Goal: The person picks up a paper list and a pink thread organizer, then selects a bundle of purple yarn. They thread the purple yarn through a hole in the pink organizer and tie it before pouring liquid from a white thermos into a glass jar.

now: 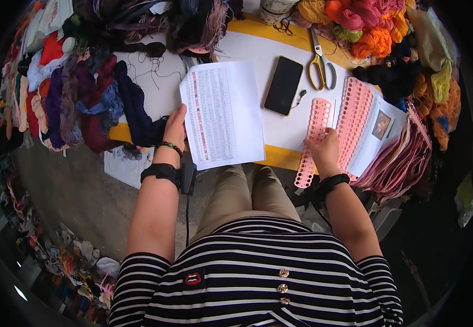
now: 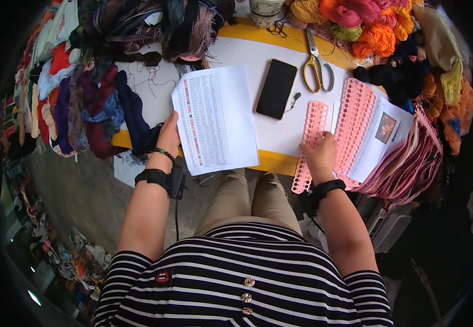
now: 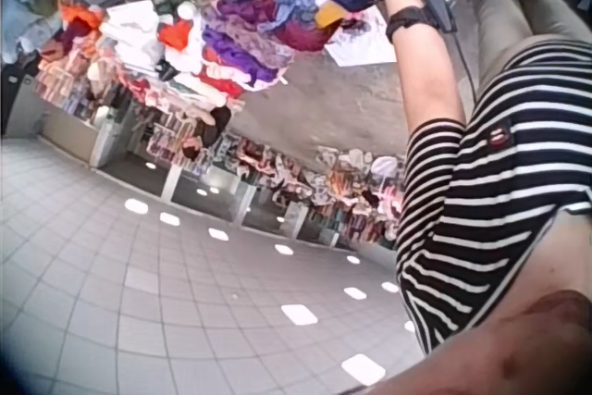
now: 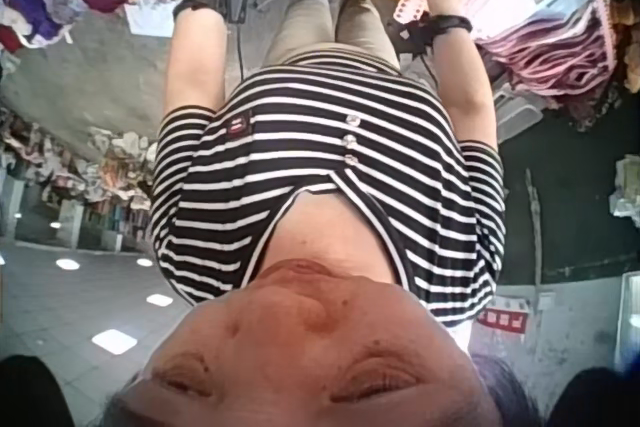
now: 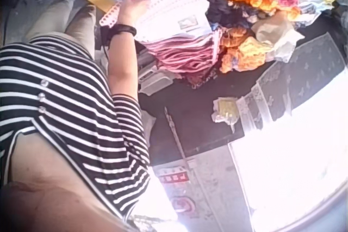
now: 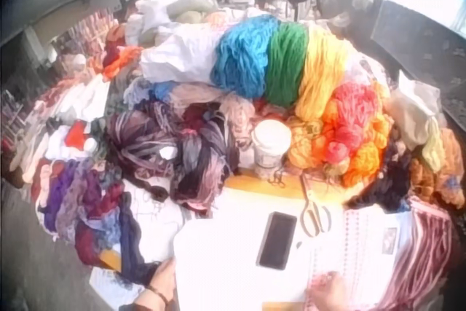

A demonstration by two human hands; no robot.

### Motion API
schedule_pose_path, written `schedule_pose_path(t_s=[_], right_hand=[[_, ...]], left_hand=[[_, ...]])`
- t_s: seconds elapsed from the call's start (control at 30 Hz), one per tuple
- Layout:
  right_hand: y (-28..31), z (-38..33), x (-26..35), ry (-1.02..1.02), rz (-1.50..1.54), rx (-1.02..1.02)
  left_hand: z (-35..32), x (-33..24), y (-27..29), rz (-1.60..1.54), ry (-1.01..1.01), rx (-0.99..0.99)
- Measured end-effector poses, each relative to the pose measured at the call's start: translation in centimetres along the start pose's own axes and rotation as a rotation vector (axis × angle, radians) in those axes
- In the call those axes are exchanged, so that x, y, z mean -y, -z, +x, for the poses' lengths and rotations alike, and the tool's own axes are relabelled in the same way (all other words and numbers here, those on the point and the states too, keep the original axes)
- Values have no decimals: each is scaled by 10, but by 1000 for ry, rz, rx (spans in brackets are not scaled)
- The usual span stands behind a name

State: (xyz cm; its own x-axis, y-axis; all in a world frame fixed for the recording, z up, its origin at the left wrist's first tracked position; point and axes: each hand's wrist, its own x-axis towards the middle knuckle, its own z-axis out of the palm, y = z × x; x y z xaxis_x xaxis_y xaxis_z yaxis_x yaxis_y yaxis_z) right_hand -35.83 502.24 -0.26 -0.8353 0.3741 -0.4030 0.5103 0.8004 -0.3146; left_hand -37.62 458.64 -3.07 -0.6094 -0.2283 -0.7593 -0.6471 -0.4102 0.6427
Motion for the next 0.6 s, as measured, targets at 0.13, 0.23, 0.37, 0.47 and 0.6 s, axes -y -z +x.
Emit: schedule_pose_path(t_s=[0.13, 0.23, 0.37, 0.47, 0.6], right_hand=[[-9, -4, -13, 160, 4, -89], [-13, 1, -27, 155, 32, -45], [-16, 7, -43, 118, 402, 4], [-13, 1, -36, 22, 903, 96], [2, -10, -6, 272, 775, 459]], left_hand=[[0, 2, 2, 13, 2, 17], [2, 0, 3, 21, 22, 26], [4, -2, 6, 81, 80, 47], [2, -1, 5, 60, 75, 48], [3, 3, 6, 20, 20, 22]])
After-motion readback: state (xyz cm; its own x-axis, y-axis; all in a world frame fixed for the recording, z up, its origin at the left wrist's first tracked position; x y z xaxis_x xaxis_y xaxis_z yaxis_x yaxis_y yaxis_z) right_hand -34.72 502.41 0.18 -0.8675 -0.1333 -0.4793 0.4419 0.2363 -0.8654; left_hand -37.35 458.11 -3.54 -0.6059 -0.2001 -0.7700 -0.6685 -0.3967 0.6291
